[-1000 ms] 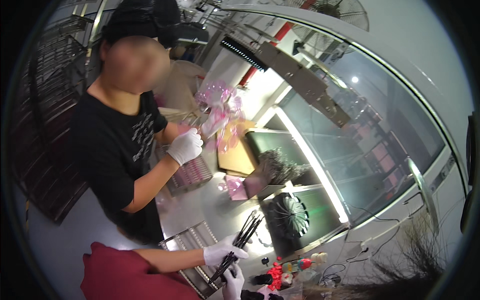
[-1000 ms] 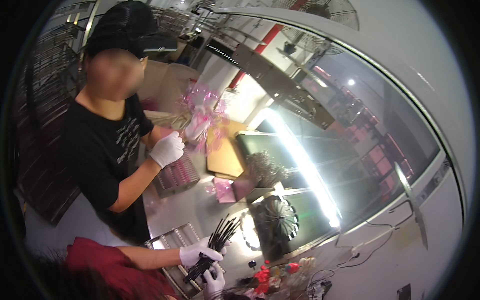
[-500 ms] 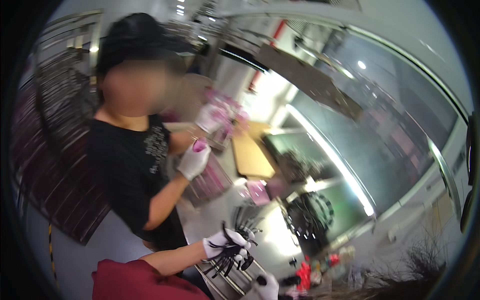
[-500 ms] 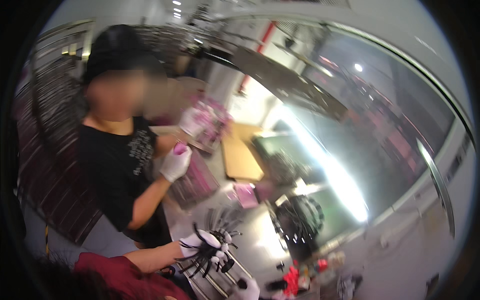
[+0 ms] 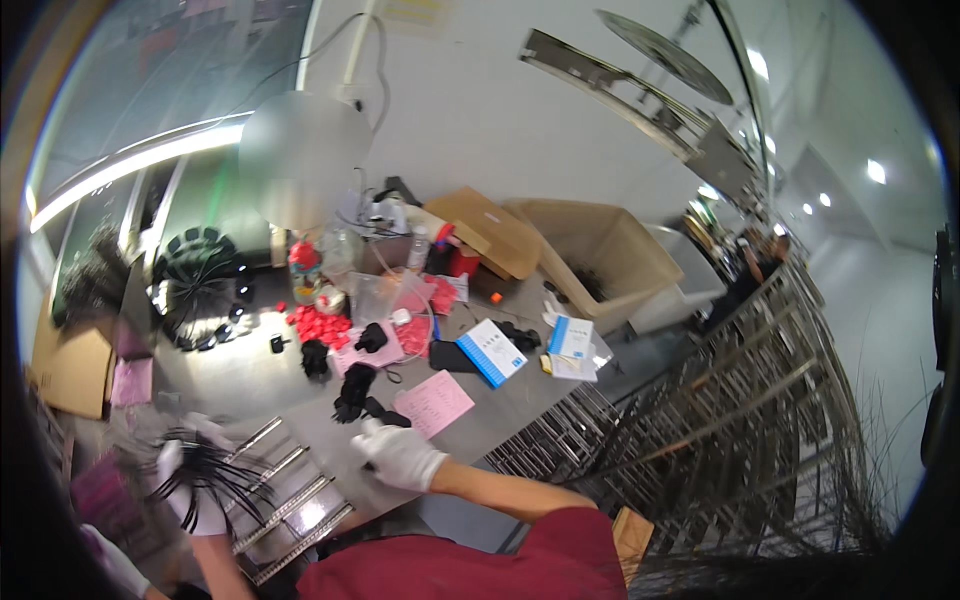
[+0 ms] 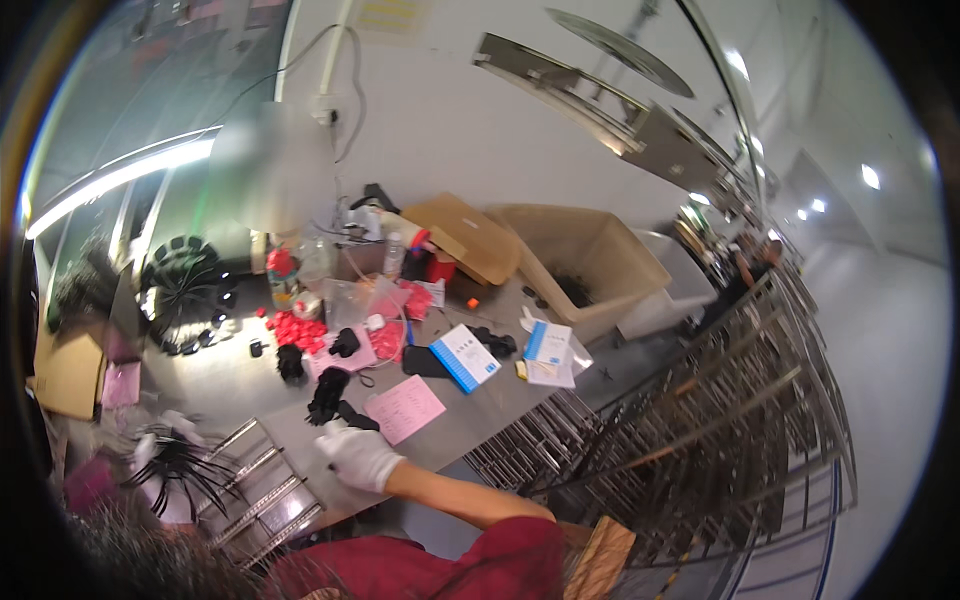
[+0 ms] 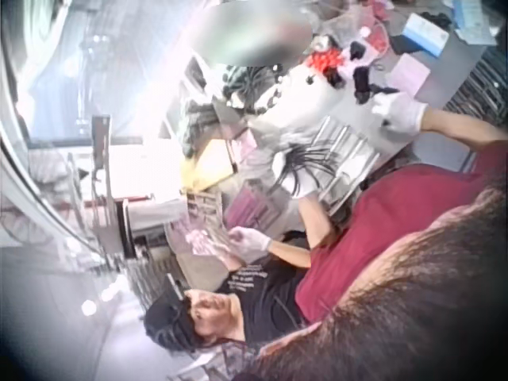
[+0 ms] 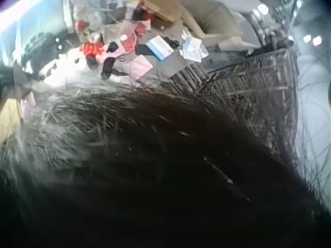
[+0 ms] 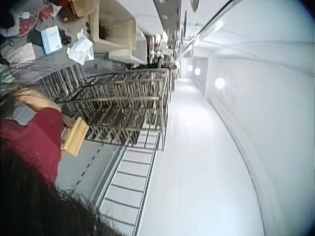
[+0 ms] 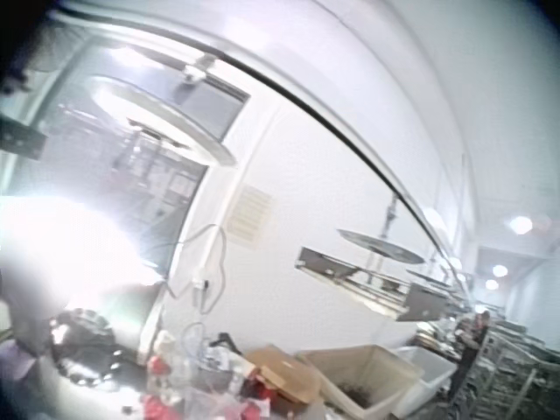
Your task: The person assembles hair extensions by inserting black hair bundles into a metal rack and securing them with a thin wire. A coworker works nearby with pink hair bundles. The person repeatedly handles the rack and hair bundles, adjusting and securing them throughout the clip.
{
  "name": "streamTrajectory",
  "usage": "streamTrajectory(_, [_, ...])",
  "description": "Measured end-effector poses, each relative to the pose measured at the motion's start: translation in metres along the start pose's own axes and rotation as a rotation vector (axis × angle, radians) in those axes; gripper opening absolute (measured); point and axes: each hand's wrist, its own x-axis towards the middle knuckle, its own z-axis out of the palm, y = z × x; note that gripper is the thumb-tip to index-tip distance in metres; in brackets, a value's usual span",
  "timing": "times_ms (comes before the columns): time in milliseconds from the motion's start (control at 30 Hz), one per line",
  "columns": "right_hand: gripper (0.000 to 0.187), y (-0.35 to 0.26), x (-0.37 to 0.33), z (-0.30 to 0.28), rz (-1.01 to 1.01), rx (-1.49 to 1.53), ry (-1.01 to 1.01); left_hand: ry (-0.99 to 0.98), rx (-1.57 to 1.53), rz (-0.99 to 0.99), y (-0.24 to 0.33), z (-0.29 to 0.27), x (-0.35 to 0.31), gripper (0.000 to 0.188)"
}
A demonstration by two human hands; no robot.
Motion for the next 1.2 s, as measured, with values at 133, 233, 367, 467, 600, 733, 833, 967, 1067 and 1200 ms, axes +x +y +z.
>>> streamTrajectory(133, [0.048,0.010,-0.074,-0.014,0.644,0.145,0.136,0.469,0.529,0.648,0.047,-0.039,0.061,0.035])
streamTrajectory(233, [0.054,0.001,-0.082,0.005,0.618,0.225,0.208,-0.034,0.752,0.661,0.002,0.070,0.045,0.042])
streamTrajectory(367, [0.051,-0.014,-0.045,-0.005,0.483,0.145,0.011,-1.361,1.070,0.612,-0.058,0.227,-0.021,0.060])
streamTrajectory(467, [0.055,-0.036,-0.037,-0.009,0.258,0.529,0.493,-1.456,1.143,0.575,-0.053,0.218,-0.028,0.064])
streamTrajectory(600, [0.061,-0.092,0.017,-0.005,-0.032,0.318,0.376,-0.467,0.872,-0.056,-0.068,0.050,-0.018,0.062])
streamTrajectory(733, [0.068,-0.129,0.057,0.010,-0.474,0.482,0.021,-0.234,0.004,-0.637,-0.034,0.001,-0.082,0.071])
streamTrajectory(833, [0.100,-0.146,0.064,0.024,-0.462,0.519,-0.119,-0.103,0.104,-0.542,-0.037,-0.033,-0.099,0.043])
streamTrajectory(967, [0.114,-0.170,0.045,0.041,0.374,1.477,-0.700,-0.157,0.965,0.145,-0.007,-0.042,-0.124,0.046])
streamTrajectory(1067, [0.078,-0.194,0.067,0.039,0.369,1.387,-0.616,-0.246,1.350,0.598,-0.005,-0.057,-0.118,0.064])
streamTrajectory(1200, [0.067,-0.211,0.080,0.036,-0.093,0.795,-0.233,-0.198,0.119,-0.255,-0.001,-0.099,-0.132,0.124])
